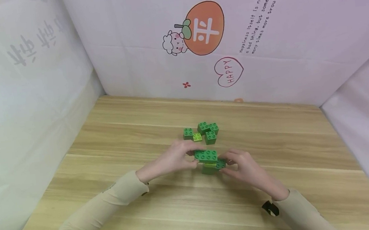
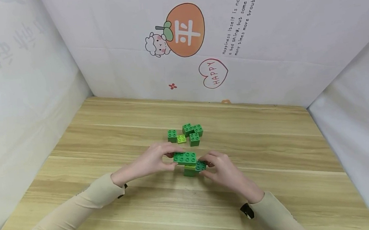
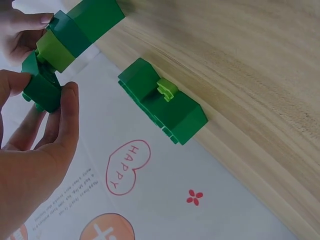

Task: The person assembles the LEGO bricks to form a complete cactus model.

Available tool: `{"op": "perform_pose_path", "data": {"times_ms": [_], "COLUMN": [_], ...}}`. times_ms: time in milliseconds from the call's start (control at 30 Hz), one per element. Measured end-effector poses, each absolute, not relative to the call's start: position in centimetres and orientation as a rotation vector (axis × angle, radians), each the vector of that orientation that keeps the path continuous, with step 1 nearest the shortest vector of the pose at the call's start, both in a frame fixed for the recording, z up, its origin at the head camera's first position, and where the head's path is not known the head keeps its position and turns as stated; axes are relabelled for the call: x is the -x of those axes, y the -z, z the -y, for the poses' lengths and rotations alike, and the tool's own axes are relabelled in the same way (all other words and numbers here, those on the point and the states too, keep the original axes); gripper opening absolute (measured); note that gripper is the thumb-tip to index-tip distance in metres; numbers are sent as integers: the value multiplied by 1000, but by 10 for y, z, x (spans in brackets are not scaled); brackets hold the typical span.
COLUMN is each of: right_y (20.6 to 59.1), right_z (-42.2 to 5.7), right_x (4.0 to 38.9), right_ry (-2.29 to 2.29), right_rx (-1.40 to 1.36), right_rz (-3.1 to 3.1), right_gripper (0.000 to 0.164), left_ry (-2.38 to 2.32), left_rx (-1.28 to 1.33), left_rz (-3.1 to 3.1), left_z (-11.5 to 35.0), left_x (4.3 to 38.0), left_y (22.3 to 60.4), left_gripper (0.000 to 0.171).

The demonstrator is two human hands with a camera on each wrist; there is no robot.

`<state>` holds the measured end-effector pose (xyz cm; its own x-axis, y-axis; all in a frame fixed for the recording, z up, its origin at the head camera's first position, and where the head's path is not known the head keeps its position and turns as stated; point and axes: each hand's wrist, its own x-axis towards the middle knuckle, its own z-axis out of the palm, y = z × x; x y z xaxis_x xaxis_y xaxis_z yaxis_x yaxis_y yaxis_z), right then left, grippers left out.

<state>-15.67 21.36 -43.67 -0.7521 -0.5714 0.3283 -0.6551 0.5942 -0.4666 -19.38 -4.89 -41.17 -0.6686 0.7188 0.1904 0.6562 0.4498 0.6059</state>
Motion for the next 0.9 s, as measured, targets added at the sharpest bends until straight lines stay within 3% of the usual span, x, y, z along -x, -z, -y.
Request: {"op": "perform_pose_path", "data": {"times_ms": [900], "right_y": [437], "right_z": [-214], "right_x": [155], "right_ry": [-860], "right_rx": [-1010], "right_rz": [2702], "right_gripper": [32], "left_ry": [-1066], "left_rx": [-1227], "left_rz": [-2615], "left_z": [44], "left_x": [193], "left_y": [415], "left_gripper": [43]}}
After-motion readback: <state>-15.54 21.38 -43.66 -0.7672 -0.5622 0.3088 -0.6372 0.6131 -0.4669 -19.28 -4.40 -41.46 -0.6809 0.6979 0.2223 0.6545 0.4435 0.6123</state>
